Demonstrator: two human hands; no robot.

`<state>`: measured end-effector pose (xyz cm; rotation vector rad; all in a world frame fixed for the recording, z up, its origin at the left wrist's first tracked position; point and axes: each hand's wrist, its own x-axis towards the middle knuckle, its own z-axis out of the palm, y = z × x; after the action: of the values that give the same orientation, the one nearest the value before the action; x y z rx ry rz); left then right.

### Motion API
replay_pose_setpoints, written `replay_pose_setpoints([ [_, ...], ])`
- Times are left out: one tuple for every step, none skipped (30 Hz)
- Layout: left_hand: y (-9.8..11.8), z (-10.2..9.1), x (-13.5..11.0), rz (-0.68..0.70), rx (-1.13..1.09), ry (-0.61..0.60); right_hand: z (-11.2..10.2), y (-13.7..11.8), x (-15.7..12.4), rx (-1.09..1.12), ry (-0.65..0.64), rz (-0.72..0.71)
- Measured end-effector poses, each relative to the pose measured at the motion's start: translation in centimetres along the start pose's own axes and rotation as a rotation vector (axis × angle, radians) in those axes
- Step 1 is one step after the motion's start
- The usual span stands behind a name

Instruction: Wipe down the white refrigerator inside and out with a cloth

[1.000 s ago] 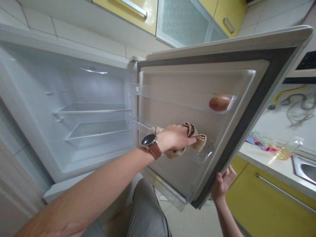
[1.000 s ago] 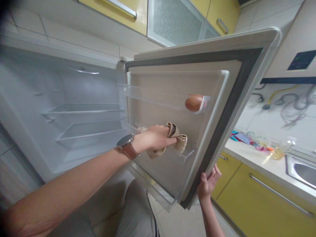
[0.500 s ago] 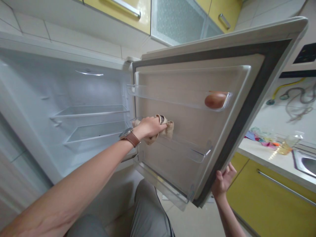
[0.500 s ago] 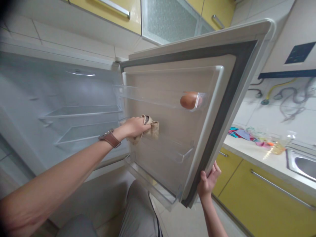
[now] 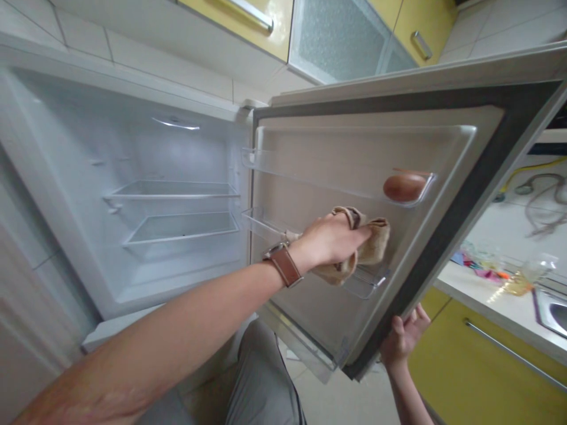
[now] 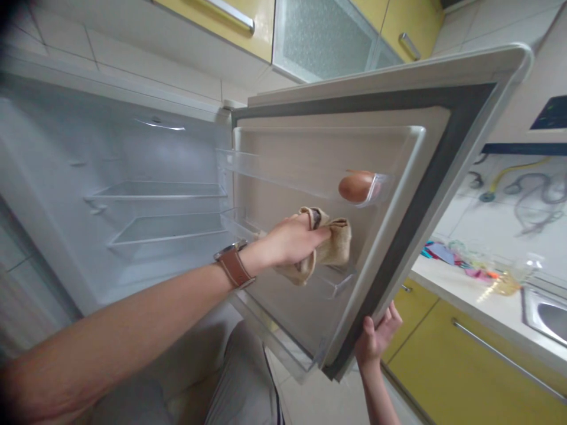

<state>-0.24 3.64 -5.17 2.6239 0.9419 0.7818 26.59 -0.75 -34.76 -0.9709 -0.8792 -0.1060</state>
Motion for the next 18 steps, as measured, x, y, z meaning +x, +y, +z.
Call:
replay_pose_setpoints([
  [0.8,0.2,0.1,0.063,-0.020,-0.059,0.0,0.0,0.0,0.002,0.006,-0.001],
  [1.4,0.4,0.1,0.109,-0.016,-0.124,0.0,0.0,0.1,0.004,0.010,-0.001],
  [1.8,0.6,0.1,0.134,0.004,-0.187,0.1,0.0,0.1,0.006,0.010,-0.001],
  [2.1,0.8,0.1,0.144,0.034,-0.239,0.1,0.0,0.2,0.006,0.003,-0.003],
  [2.2,0.9,0.0,0.141,0.063,-0.274,0.2,0.0,0.3,0.010,-0.002,-0.004],
  [2.2,0.9,0.0,0.135,0.088,-0.294,0.3,0.1,0.4,0.020,-0.004,-0.005],
  [2.2,0.9,-0.1,0.131,0.109,-0.310,0.3,0.1,0.5,0.032,-0.003,-0.004],
  [2.1,0.8,-0.1,0.127,0.129,-0.322,0.3,0.1,0.6,0.039,-0.002,-0.003],
  [2.0,0.7,-0.1,0.119,0.149,-0.329,0.4,0.2,0.6,0.040,0.002,-0.003],
  [2.0,0.5,0.0,0.107,0.169,-0.333,0.4,0.2,0.7,0.038,0.006,-0.002],
  [1.9,0.4,0.0,0.094,0.189,-0.338,0.4,0.3,0.7,0.033,0.007,-0.002],
  [1.9,0.2,0.1,0.081,0.207,-0.344,0.4,0.3,0.7,0.026,0.005,-0.002],
  [1.8,0.1,0.1,0.068,0.224,-0.349,0.4,0.2,0.7,0.017,0.003,-0.003],
  [1.6,0.0,0.1,0.054,0.243,-0.349,0.4,0.2,0.7,0.009,0.001,-0.004],
  [1.4,-0.2,0.1,0.039,0.263,-0.343,0.3,0.2,0.6,0.002,-0.002,-0.005],
  [1.1,-0.3,0.0,0.021,0.284,-0.333,0.3,0.1,0.6,-0.004,-0.004,-0.004],
  [0.7,-0.4,0.0,-0.002,0.303,-0.320,0.3,0.1,0.6,-0.006,-0.003,-0.003],
  [0.2,-0.5,0.0,-0.028,0.322,-0.304,0.4,0.0,0.6,-0.005,-0.001,-0.001],
])
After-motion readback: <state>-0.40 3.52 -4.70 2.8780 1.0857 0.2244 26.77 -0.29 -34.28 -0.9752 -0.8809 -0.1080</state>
